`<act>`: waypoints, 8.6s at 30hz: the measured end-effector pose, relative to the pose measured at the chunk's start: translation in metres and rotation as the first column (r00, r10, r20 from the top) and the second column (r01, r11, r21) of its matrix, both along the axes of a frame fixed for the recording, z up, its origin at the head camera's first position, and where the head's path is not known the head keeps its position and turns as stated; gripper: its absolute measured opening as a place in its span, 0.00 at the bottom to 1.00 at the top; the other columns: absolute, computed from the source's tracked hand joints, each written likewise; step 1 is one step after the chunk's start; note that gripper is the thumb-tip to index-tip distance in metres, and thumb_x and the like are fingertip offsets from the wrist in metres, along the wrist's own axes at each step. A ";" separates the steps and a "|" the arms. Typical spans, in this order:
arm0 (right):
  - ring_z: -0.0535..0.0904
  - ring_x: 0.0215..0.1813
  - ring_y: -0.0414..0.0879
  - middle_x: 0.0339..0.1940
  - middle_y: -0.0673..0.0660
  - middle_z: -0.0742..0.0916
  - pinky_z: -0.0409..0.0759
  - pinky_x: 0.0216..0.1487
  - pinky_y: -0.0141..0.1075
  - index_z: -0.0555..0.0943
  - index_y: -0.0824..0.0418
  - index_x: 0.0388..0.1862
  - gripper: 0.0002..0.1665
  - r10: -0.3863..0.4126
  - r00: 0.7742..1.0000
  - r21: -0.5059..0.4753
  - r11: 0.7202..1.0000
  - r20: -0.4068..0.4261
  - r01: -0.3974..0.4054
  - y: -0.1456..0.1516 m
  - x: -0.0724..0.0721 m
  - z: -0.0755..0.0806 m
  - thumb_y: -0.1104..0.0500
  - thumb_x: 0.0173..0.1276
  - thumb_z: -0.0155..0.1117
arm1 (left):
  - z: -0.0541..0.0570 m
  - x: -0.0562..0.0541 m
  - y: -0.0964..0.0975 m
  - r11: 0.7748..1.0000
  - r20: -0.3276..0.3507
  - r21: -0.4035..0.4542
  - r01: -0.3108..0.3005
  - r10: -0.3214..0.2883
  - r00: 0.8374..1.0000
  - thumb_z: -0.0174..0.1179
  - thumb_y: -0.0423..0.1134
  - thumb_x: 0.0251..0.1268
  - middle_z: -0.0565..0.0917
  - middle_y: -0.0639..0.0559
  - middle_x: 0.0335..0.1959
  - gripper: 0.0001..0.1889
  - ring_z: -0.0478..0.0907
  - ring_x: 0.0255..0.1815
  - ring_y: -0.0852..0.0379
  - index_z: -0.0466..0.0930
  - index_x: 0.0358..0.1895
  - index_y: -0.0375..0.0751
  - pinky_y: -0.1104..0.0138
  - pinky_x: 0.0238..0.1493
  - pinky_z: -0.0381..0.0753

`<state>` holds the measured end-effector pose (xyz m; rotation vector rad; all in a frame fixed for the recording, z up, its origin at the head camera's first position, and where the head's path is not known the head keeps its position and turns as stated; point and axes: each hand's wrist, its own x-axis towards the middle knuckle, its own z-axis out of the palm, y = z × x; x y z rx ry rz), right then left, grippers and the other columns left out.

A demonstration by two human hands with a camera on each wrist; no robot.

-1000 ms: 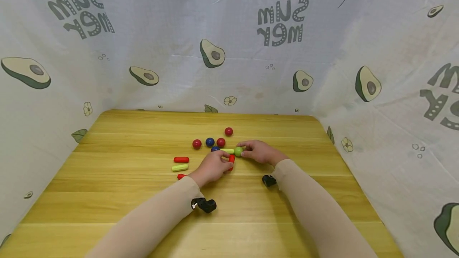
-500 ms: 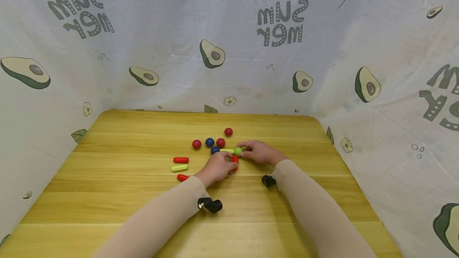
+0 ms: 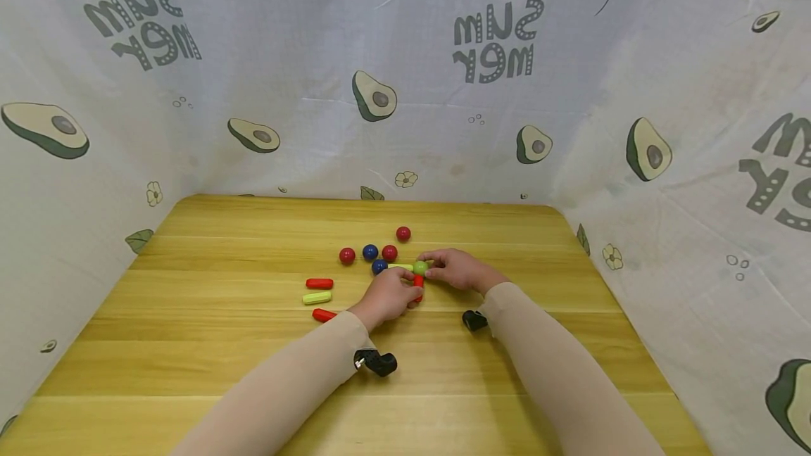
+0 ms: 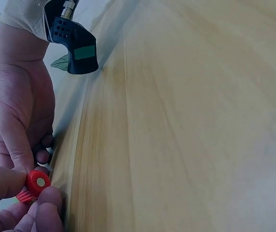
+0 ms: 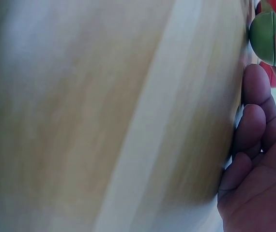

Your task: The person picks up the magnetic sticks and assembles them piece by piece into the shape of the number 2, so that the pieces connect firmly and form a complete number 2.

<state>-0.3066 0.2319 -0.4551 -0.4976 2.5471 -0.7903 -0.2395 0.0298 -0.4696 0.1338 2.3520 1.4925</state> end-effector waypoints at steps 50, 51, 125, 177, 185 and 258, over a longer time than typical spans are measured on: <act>0.78 0.43 0.46 0.45 0.53 0.88 0.76 0.54 0.41 0.83 0.51 0.66 0.19 0.012 1.000 -0.023 1.000 -0.008 -0.012 0.002 0.000 -0.002 0.53 0.80 0.64 | 0.003 0.003 0.012 0.997 -0.018 -0.064 -0.052 0.051 0.999 0.68 0.42 0.74 0.86 0.50 0.30 0.15 0.81 0.27 0.58 0.82 0.53 0.34 0.71 0.28 0.77; 0.78 0.43 0.46 0.45 0.53 0.88 0.76 0.54 0.41 0.83 0.51 0.66 0.19 0.012 1.000 -0.023 1.000 -0.009 -0.013 0.002 0.000 -0.002 0.53 0.80 0.64 | 0.003 0.003 0.012 0.997 -0.016 -0.063 -0.052 0.051 0.999 0.68 0.42 0.74 0.86 0.50 0.30 0.15 0.81 0.27 0.58 0.82 0.53 0.34 0.71 0.28 0.77; 0.78 0.49 0.49 0.49 0.55 0.86 0.77 0.63 0.48 0.81 0.50 0.68 0.20 -0.010 1.000 -0.005 1.000 0.000 0.010 0.000 0.001 -0.003 0.52 0.81 0.63 | 0.016 -0.049 -0.123 0.856 -0.243 -0.516 -0.034 -0.108 0.964 0.65 0.42 0.77 0.83 0.40 0.67 0.23 0.80 0.64 0.42 0.77 0.70 0.43 0.47 0.72 0.76; 0.77 0.46 0.48 0.48 0.55 0.86 0.77 0.55 0.42 0.82 0.49 0.68 0.20 -0.024 1.000 0.000 1.000 -0.004 0.024 0.000 0.003 -0.003 0.51 0.81 0.62 | 0.015 -0.043 -0.128 0.849 -0.268 -0.523 -0.075 -0.080 0.960 0.62 0.44 0.78 0.84 0.41 0.63 0.22 0.81 0.57 0.43 0.76 0.69 0.45 0.47 0.66 0.78; 0.78 0.48 0.48 0.50 0.55 0.87 0.78 0.62 0.47 0.81 0.49 0.68 0.20 -0.019 1.000 0.000 1.000 0.004 0.019 0.000 0.002 -0.005 0.51 0.81 0.62 | 0.022 -0.036 -0.133 0.855 -0.256 -0.518 -0.017 -0.137 0.957 0.63 0.43 0.78 0.84 0.41 0.61 0.21 0.81 0.53 0.46 0.75 0.69 0.46 0.49 0.63 0.80; 0.78 0.43 0.45 0.46 0.54 0.88 0.77 0.54 0.40 0.82 0.50 0.67 0.19 -0.004 1.000 -0.014 1.000 -0.006 0.004 0.002 -0.001 -0.003 0.51 0.81 0.62 | -0.001 0.016 -0.026 0.839 -0.311 -0.452 0.302 -0.466 0.828 0.72 0.47 0.69 0.82 0.62 0.41 0.15 0.76 0.40 0.61 0.78 0.53 0.53 0.68 0.46 0.77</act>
